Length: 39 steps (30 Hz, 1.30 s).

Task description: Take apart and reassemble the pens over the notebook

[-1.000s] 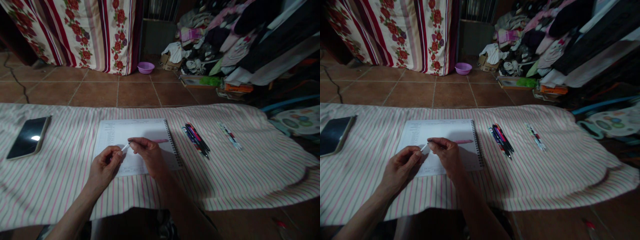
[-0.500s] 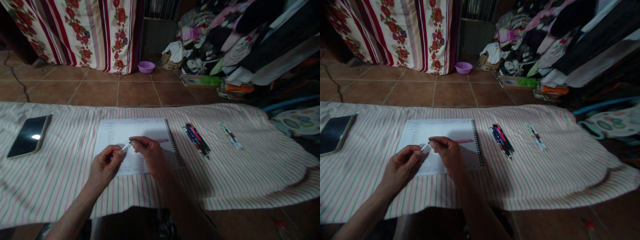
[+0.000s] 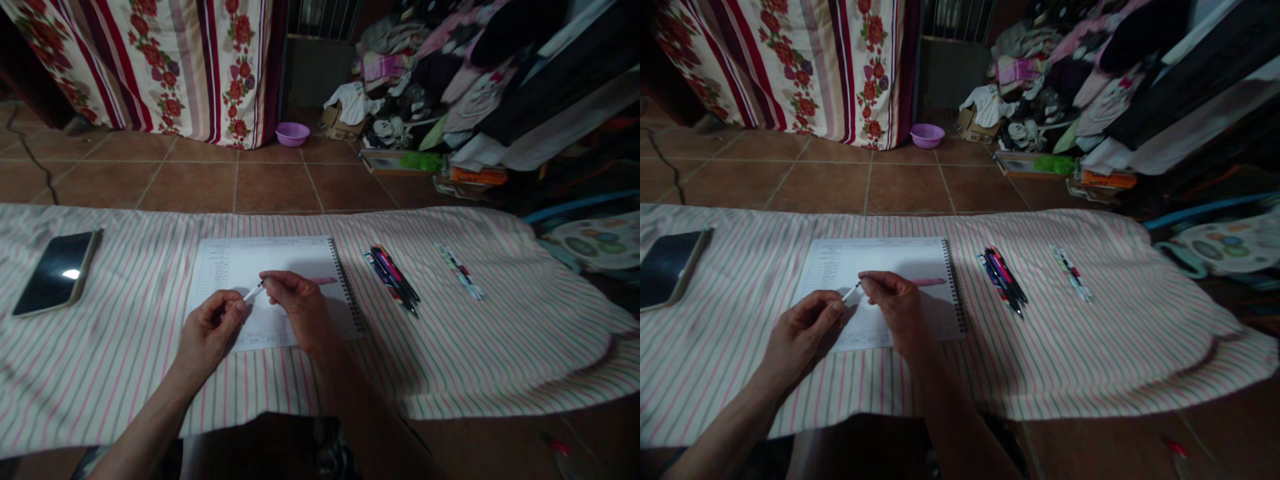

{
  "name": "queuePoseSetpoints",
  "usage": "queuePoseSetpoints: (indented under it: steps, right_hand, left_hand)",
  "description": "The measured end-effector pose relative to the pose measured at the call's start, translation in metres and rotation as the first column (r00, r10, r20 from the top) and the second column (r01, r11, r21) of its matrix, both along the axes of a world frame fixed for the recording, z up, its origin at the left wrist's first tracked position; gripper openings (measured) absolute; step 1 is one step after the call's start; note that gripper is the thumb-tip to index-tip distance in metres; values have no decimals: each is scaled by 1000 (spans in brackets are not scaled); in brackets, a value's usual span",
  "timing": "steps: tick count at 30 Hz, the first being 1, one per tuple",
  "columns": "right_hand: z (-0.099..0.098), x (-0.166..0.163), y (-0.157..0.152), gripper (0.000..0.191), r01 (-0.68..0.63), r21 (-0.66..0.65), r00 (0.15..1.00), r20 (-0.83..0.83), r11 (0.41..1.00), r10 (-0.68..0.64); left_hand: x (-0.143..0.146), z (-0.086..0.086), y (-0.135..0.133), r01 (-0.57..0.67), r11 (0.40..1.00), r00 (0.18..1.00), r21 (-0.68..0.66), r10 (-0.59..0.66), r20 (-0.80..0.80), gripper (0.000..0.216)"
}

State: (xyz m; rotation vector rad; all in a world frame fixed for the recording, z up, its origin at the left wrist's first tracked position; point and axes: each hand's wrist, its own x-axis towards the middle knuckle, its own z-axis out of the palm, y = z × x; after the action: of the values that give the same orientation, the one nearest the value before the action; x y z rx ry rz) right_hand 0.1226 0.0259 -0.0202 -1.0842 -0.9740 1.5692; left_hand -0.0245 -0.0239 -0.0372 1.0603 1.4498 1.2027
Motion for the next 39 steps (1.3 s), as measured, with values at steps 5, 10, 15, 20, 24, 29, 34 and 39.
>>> queuePoseSetpoints:
  steps: [5,10,15,20,24,29,34,39]
  right_hand:
    - [0,2,1,19,3,-46,998,-70,999,-6]
    - [0,3,1,16,7,-65,994,-108,998,-14]
    - [2,5,1,19,22,-85,993,-112,996,-31]
    - [4,6,2,19,23,-110,990,-134,994,-38]
    - [5,6,3,20,26,-124,981,-188,992,-49]
    - [6,7,3,22,35,-172,977,-203,984,-70]
    - [7,7,1,20,49,-161,975,-205,986,-82]
    - [3,11,2,17,72,57,993,92,996,-77]
  left_hand:
    - [-1,-1,0,15,1000,1000,4,-15,-13,27]
    - [-1,-2,0,-5,1000,1000,5,5,-24,26]
    - [-2,-5,0,2,1000,1000,1,-2,-9,25]
    - [-1,-3,0,-4,1000,1000,-11,4,14,25]
    - [0,-1,0,-9,1000,999,-11,10,36,25]
    - [1,0,0,-52,999,994,-10,52,91,26]
    - [1,3,0,-61,998,991,-2,61,116,25]
    - [-2,3,1,-90,996,986,18,87,142,22]
